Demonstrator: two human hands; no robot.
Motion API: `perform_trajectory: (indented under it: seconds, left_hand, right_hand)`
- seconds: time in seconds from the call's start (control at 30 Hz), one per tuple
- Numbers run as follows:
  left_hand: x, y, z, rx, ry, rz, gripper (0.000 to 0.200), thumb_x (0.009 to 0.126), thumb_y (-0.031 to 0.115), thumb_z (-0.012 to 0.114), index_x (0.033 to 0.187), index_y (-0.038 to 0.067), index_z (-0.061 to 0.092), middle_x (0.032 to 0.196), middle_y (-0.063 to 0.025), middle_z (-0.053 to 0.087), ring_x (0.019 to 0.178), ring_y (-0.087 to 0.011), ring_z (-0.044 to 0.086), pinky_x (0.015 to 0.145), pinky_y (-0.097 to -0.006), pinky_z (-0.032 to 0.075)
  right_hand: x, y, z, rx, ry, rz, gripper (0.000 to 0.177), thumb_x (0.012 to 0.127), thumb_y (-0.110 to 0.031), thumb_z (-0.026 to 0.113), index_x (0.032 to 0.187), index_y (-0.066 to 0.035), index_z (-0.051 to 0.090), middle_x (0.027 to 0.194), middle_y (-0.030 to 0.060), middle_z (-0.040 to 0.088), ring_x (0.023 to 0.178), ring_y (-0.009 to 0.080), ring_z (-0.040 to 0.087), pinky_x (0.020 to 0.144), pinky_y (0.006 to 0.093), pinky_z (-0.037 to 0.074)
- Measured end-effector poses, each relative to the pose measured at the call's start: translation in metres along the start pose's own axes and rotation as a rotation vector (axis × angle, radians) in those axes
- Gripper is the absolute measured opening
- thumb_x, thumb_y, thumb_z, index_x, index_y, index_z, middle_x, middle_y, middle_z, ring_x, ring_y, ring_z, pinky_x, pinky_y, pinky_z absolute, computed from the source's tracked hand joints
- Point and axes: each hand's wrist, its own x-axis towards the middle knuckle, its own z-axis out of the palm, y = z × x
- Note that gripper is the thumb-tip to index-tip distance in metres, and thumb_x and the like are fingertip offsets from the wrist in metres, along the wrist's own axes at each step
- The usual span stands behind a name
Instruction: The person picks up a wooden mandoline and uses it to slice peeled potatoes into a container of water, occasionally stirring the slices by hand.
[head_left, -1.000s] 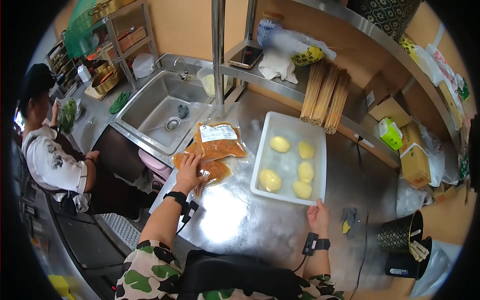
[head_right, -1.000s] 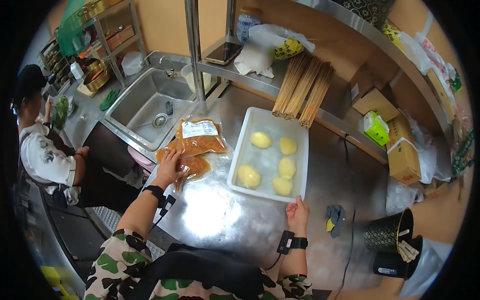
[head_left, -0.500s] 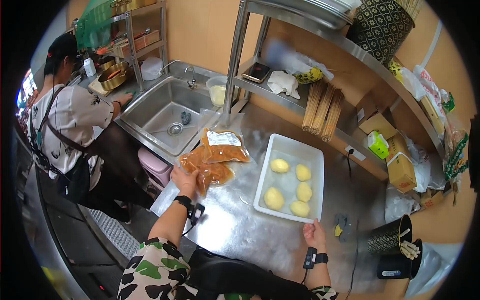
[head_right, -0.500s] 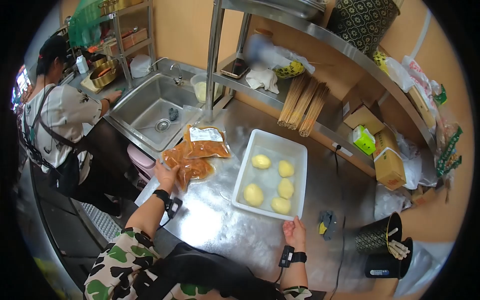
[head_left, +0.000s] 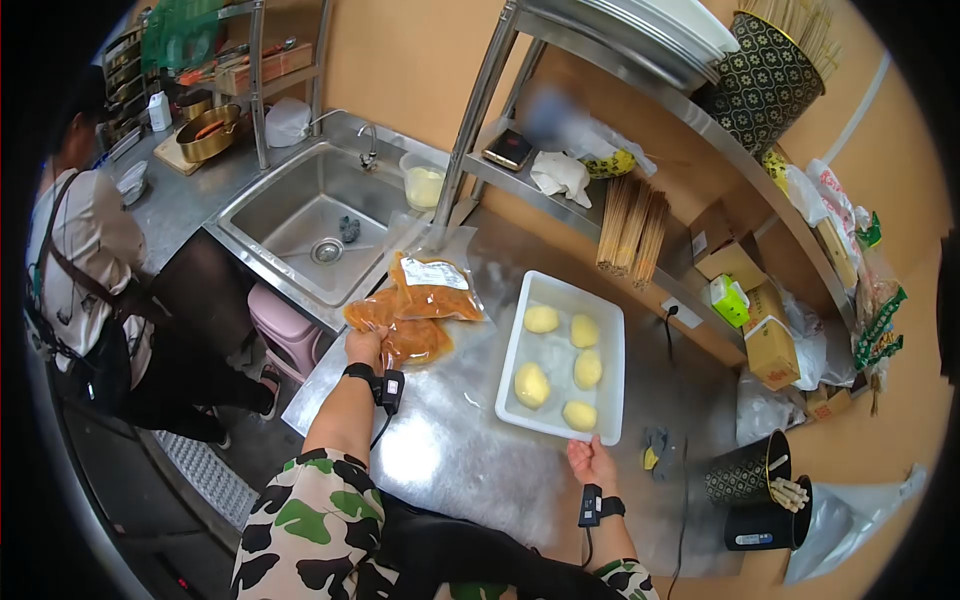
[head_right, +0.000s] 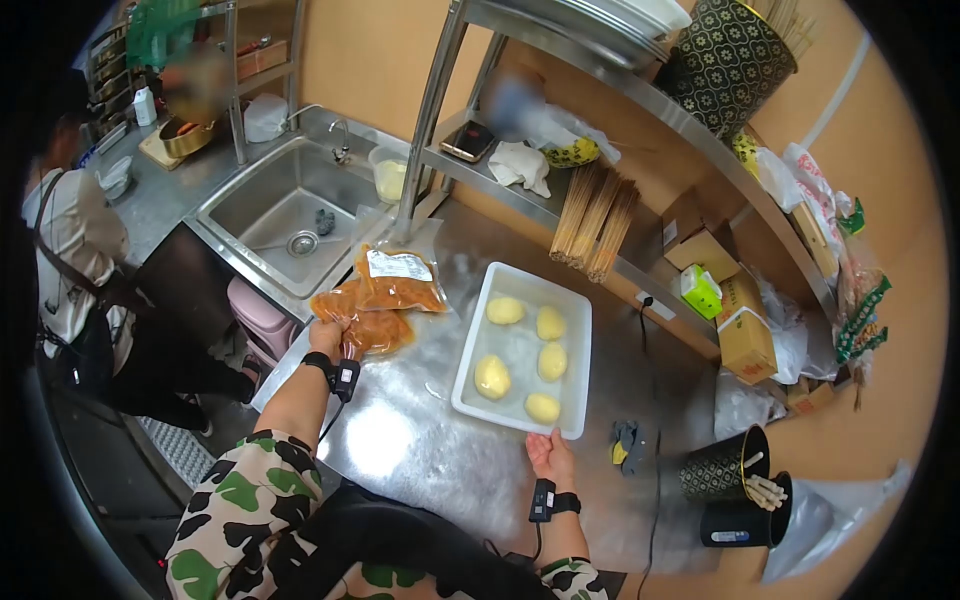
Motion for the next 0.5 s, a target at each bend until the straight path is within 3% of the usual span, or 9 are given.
perform_trajectory:
  seconds: [0.17,0.2,0.23,0.27,0.3,0.33,0.37,0.43,0.5]
  left_hand:
    - [0.019,-0.022,-0.015,-0.2,-0.343,0.074,0.018,0.08,-0.002,0.065,0.09,0.008,0.054,0.068,-0.004,0.057,0.053,-0.0176,0.056,0.044,-0.0309,0.046]
    - [0.045,-0.038,-0.025,-0.157,-0.444,0.09,0.014,0.082,0.006,0.066,0.09,0.009,0.055,0.07,-0.0023,0.057,0.053,-0.0168,0.056,0.045,-0.0314,0.047]
    - [0.07,-0.044,-0.043,-0.149,-0.889,-0.097,0.015,0.086,0.013,0.062,0.099,0.007,0.057,0.08,-0.0035,0.061,0.061,-0.0171,0.059,0.05,-0.0305,0.048]
    - [0.029,-0.026,-0.023,-0.267,-0.79,-0.056,0.028,0.089,0.016,0.058,0.113,0.003,0.056,0.098,-0.0095,0.065,0.079,-0.0227,0.065,0.063,-0.0345,0.054]
    - [-0.035,0.014,-0.011,-0.247,-0.832,-0.083,0.04,0.09,0.015,0.057,0.126,0.001,0.049,0.115,-0.0152,0.061,0.098,-0.0295,0.063,0.079,-0.0396,0.056]
    - [-0.03,0.008,-0.008,-0.326,-0.897,-0.036,0.046,0.09,0.016,0.058,0.13,0.001,0.045,0.12,-0.0164,0.059,0.105,-0.0337,0.061,0.088,-0.0442,0.054]
    - [0.01,-0.014,-0.004,-0.297,-0.584,-0.11,0.048,0.089,0.015,0.059,0.132,0.004,0.043,0.117,-0.0149,0.06,0.101,-0.0328,0.062,0.083,-0.0432,0.055]
    - [0.008,-0.019,-0.001,-0.309,-0.614,-0.011,0.035,0.087,0.017,0.063,0.119,0.007,0.053,0.102,-0.0103,0.064,0.085,-0.0249,0.066,0.067,-0.0379,0.058]
    - [0.051,-0.042,0.004,-0.167,-0.524,-0.125,0.024,0.079,0.019,0.068,0.098,0.01,0.058,0.075,-0.0024,0.06,0.062,-0.0166,0.058,0.049,-0.0298,0.047]
  right_hand:
    - [0.012,0.014,-0.009,0.093,-0.136,-0.014,0.026,0.099,-0.024,0.044,0.098,0.001,0.05,0.078,0.0099,0.058,0.081,0.024,0.06,0.075,0.0342,0.055]
    - [0.011,0.019,-0.003,0.139,-0.025,-0.019,0.023,0.099,-0.022,0.044,0.096,0.0,0.051,0.076,0.0087,0.057,0.077,0.0235,0.058,0.075,0.0342,0.054]
    - [0.027,0.025,-0.019,0.141,-0.129,-0.011,0.023,0.098,-0.023,0.046,0.097,-0.001,0.051,0.081,0.0097,0.057,0.077,0.0238,0.058,0.075,0.0357,0.054]
    - [0.066,0.035,-0.064,0.237,-0.385,0.072,0.025,0.097,-0.024,0.049,0.102,0.0,0.05,0.085,0.0108,0.057,0.081,0.0256,0.059,0.077,0.0383,0.054]
    - [0.036,0.029,-0.034,0.068,-0.1,-0.077,0.027,0.097,-0.025,0.049,0.105,0.001,0.048,0.094,0.0143,0.058,0.087,0.0288,0.061,0.081,0.042,0.053]
    - [0.031,0.02,-0.035,0.04,-0.069,-0.099,0.029,0.097,-0.025,0.048,0.108,0.002,0.048,0.1,0.0168,0.058,0.092,0.0306,0.06,0.084,0.0434,0.052]
    - [0.037,0.025,-0.033,-0.018,-0.073,-0.065,0.031,0.097,-0.026,0.048,0.11,0.003,0.047,0.105,0.0194,0.058,0.096,0.0324,0.06,0.088,0.0448,0.051]
    - [0.044,0.026,-0.042,-0.028,-0.065,0.033,0.035,0.098,-0.027,0.048,0.116,0.003,0.046,0.115,0.0231,0.055,0.102,0.0337,0.058,0.092,0.046,0.049]
    - [0.051,0.024,-0.048,-0.041,-0.07,-0.019,0.037,0.097,-0.026,0.049,0.12,0.002,0.045,0.118,0.0234,0.053,0.103,0.0331,0.056,0.091,0.0446,0.049]
